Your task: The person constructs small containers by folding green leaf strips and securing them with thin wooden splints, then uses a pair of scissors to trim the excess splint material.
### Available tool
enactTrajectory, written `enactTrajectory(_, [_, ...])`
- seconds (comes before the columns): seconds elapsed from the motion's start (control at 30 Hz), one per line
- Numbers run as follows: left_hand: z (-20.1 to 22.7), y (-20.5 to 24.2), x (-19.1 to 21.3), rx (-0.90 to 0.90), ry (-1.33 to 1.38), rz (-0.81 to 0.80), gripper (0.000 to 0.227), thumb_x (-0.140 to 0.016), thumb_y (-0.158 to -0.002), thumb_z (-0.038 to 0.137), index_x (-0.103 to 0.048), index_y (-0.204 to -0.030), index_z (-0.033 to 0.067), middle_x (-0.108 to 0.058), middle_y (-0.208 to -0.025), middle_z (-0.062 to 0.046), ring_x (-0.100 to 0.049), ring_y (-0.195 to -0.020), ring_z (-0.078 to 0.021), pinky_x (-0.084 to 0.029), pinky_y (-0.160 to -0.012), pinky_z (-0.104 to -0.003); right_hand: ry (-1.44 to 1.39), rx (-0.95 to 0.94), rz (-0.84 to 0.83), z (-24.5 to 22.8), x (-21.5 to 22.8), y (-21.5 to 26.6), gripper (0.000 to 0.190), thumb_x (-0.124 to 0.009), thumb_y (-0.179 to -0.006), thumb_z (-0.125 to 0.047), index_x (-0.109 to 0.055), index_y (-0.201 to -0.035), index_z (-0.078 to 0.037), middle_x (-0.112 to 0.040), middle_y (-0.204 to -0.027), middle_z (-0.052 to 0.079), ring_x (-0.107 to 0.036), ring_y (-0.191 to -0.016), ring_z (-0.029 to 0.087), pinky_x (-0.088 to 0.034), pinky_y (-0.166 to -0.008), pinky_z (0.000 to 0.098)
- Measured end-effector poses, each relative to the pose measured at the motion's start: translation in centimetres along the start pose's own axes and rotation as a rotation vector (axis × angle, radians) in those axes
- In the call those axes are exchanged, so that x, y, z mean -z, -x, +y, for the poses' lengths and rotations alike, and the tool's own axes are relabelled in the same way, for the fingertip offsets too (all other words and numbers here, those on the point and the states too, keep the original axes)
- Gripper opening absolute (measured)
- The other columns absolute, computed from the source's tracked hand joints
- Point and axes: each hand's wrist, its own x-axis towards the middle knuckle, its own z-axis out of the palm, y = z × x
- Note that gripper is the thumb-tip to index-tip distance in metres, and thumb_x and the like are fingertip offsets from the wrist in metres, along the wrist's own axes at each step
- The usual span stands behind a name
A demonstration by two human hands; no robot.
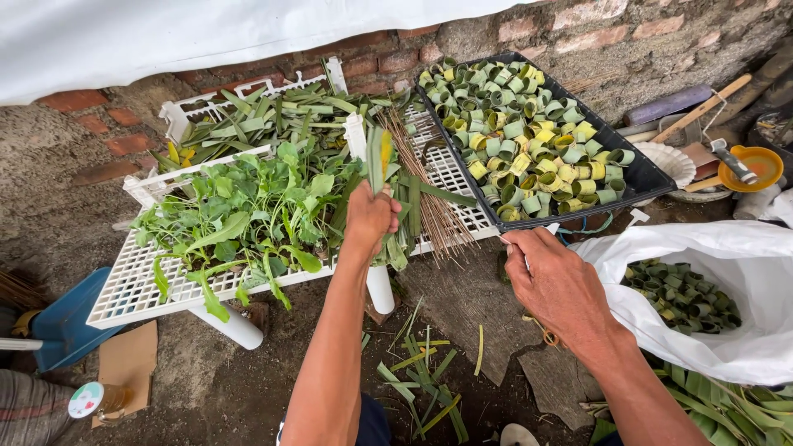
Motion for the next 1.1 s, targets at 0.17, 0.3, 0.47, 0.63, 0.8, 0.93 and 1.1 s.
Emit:
enactTrajectory(0.17, [4.9, 7.1, -0.9, -0.043, 0.029, -0.141, 0.035, -0.038, -0.107, 0.011, -0.048, -0.136, -0.0064, -0.055, -0.073, -0.002, -0.048, -0.053, -0.0090, -0.047, -0.045, -0.022, -0.330, -0.117, 0.073, -0.8, -0.3, -0.9, 0.021, -0.059, -0.101, -0.016, -0.073, -0.116, -0.013, -0.068, -0.087, 0.010, -0.071, -0.068, 0.026, -0.061, -0.059, 0.0460])
enactTrajectory(0.3, [6.0, 12.6, -2.1, -0.091, -0.043, -0.243, 0.029, -0.038, -0.108, 0.014, -0.050, -0.130, -0.0017, -0.053, -0.076, -0.004, -0.046, -0.052, -0.0101, -0.045, -0.045, -0.024, -0.734, -0.260, 0.097, -1.9, 0.5, -1.7, 0.030, -0.072, -0.096, -0.022, -0.075, -0.121, -0.005, -0.072, -0.083, 0.012, -0.068, -0.067, 0.015, -0.055, -0.056, 0.0384])
enactTrajectory(0.47, [3.5, 14.9, -3.8, -0.156, -0.148, -0.492, 0.030, -0.040, -0.107, 0.007, -0.046, -0.134, -0.0055, -0.059, -0.088, -0.014, -0.055, -0.064, -0.0190, -0.050, -0.055, -0.031, -0.946, -0.310, 0.138, -2.5, -0.2, -2.6, 0.036, -0.078, -0.093, -0.027, -0.076, -0.121, -0.004, -0.079, -0.092, 0.016, -0.059, -0.080, 0.011, -0.054, -0.064, 0.0358])
enactTrajectory(0.63, [3.4, 15.3, -3.2, -0.233, -0.077, -0.755, 0.034, -0.046, -0.102, 0.000, -0.046, -0.135, -0.0061, -0.061, -0.111, -0.028, -0.065, -0.097, -0.0351, -0.058, -0.081, -0.047, -1.121, -0.254, 0.098, -1.2, -1.7, -2.6, 0.023, -0.080, -0.091, -0.016, -0.076, -0.104, 0.002, -0.075, -0.079, 0.010, -0.054, -0.059, 0.004, -0.048, -0.050, 0.0208])
enactTrajectory(0.8, [4.4, 14.7, -1.8, 0.041, 0.302, -0.941, 0.037, -0.043, -0.105, 0.002, -0.048, -0.140, -0.0088, -0.068, -0.103, -0.018, -0.070, -0.091, -0.0217, -0.060, -0.084, -0.040, -1.022, -0.181, 0.007, -2.7, 0.6, -1.3, 0.018, -0.079, -0.089, -0.007, -0.078, -0.100, 0.007, -0.076, -0.072, 0.018, -0.053, -0.051, 0.010, -0.050, -0.042, 0.0268])
enactTrajectory(0.93, [2.7, 13.6, -2.2, 0.006, 0.380, -0.841, 0.030, -0.045, -0.106, 0.001, -0.055, -0.132, -0.0083, -0.071, -0.104, -0.024, -0.074, -0.090, -0.0270, -0.064, -0.081, -0.042, -0.908, -0.157, 0.040, -1.5, 0.0, -1.8, 0.025, -0.067, -0.099, -0.011, -0.073, -0.120, 0.001, -0.072, -0.086, 0.014, -0.060, -0.054, 0.011, -0.058, -0.053, 0.0332])
enactTrajectory(1.1, [2.3, 12.4, -2.2, 0.023, 0.631, -0.624, 0.025, -0.056, -0.100, -0.002, -0.060, -0.121, -0.0136, -0.073, -0.108, -0.033, -0.077, -0.089, -0.0343, -0.068, -0.077, -0.047, -0.625, 0.005, 0.149, -1.9, 0.8, -1.6, 0.030, -0.054, -0.107, -0.011, -0.070, -0.132, -0.006, -0.066, -0.072, 0.011, -0.052, -0.062, 0.014, -0.049, -0.060, 0.0327])
